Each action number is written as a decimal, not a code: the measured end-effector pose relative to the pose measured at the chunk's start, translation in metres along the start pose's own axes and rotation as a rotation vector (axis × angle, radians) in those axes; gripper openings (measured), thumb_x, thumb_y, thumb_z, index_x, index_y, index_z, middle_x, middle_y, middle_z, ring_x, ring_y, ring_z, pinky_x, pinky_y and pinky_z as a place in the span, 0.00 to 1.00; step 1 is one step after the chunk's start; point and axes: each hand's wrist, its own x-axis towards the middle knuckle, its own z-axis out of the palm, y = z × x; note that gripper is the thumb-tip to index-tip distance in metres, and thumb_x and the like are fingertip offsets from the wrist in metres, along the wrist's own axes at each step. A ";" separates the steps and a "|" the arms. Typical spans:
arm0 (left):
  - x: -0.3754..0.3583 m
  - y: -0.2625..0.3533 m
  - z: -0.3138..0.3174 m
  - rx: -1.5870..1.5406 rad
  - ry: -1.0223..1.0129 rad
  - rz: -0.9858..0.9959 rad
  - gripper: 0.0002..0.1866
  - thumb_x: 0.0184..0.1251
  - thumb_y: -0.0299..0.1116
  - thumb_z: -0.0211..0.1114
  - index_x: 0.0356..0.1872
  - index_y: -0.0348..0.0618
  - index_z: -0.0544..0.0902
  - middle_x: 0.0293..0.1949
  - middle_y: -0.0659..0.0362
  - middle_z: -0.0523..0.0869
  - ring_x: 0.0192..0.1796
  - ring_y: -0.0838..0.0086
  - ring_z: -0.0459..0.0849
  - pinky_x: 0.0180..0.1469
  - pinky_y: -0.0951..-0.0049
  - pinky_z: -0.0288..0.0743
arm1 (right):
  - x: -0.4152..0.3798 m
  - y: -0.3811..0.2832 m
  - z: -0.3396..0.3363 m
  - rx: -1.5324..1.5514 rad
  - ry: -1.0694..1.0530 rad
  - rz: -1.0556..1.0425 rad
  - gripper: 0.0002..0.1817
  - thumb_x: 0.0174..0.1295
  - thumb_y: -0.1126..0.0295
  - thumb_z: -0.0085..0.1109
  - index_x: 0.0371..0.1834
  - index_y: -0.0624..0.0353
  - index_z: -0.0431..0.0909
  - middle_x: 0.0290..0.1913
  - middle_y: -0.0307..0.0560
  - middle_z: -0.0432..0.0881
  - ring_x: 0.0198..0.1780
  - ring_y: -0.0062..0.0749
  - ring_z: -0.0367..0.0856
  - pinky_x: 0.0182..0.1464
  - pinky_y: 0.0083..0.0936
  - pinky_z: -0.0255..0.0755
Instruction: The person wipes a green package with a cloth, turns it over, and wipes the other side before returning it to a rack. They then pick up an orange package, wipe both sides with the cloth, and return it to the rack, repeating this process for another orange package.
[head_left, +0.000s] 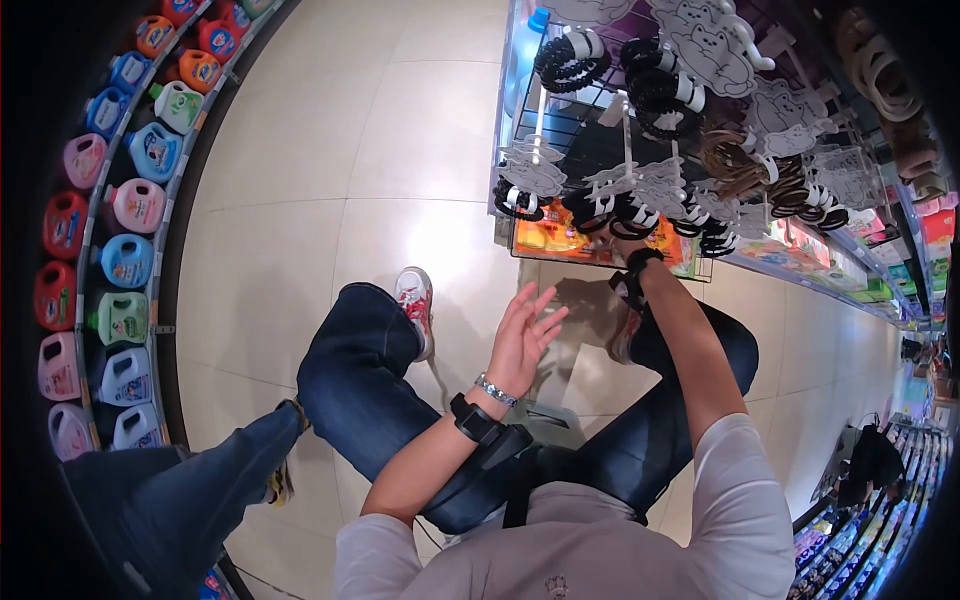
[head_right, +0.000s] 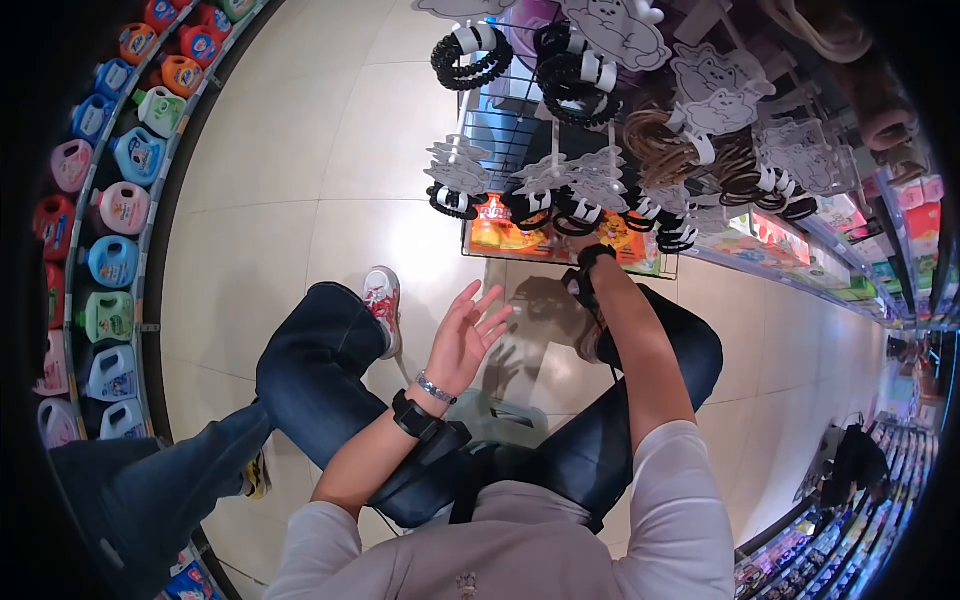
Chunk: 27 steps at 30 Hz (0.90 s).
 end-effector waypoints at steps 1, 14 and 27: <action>0.000 0.000 -0.001 -0.002 0.001 0.001 0.23 0.68 0.34 0.45 0.63 0.45 0.57 0.63 0.51 0.64 0.57 0.61 0.73 0.55 0.69 0.71 | 0.001 0.006 0.004 -0.019 0.010 -0.005 0.18 0.54 0.59 0.58 0.43 0.60 0.76 0.40 0.48 0.80 0.40 0.36 0.79 0.40 0.30 0.73; -0.002 0.003 -0.011 -0.008 0.010 0.039 0.23 0.67 0.30 0.45 0.63 0.44 0.57 0.62 0.49 0.65 0.56 0.60 0.74 0.53 0.70 0.72 | 0.012 0.047 0.027 -0.146 0.001 -0.096 0.17 0.54 0.61 0.59 0.42 0.60 0.78 0.43 0.48 0.79 0.47 0.36 0.76 0.46 0.29 0.69; -0.003 0.003 -0.011 -0.005 0.030 0.036 0.22 0.67 0.30 0.45 0.62 0.43 0.58 0.61 0.48 0.67 0.55 0.62 0.75 0.52 0.71 0.74 | -0.024 0.060 0.001 -0.098 0.191 -0.020 0.16 0.53 0.63 0.58 0.40 0.62 0.78 0.42 0.51 0.80 0.45 0.41 0.77 0.46 0.30 0.70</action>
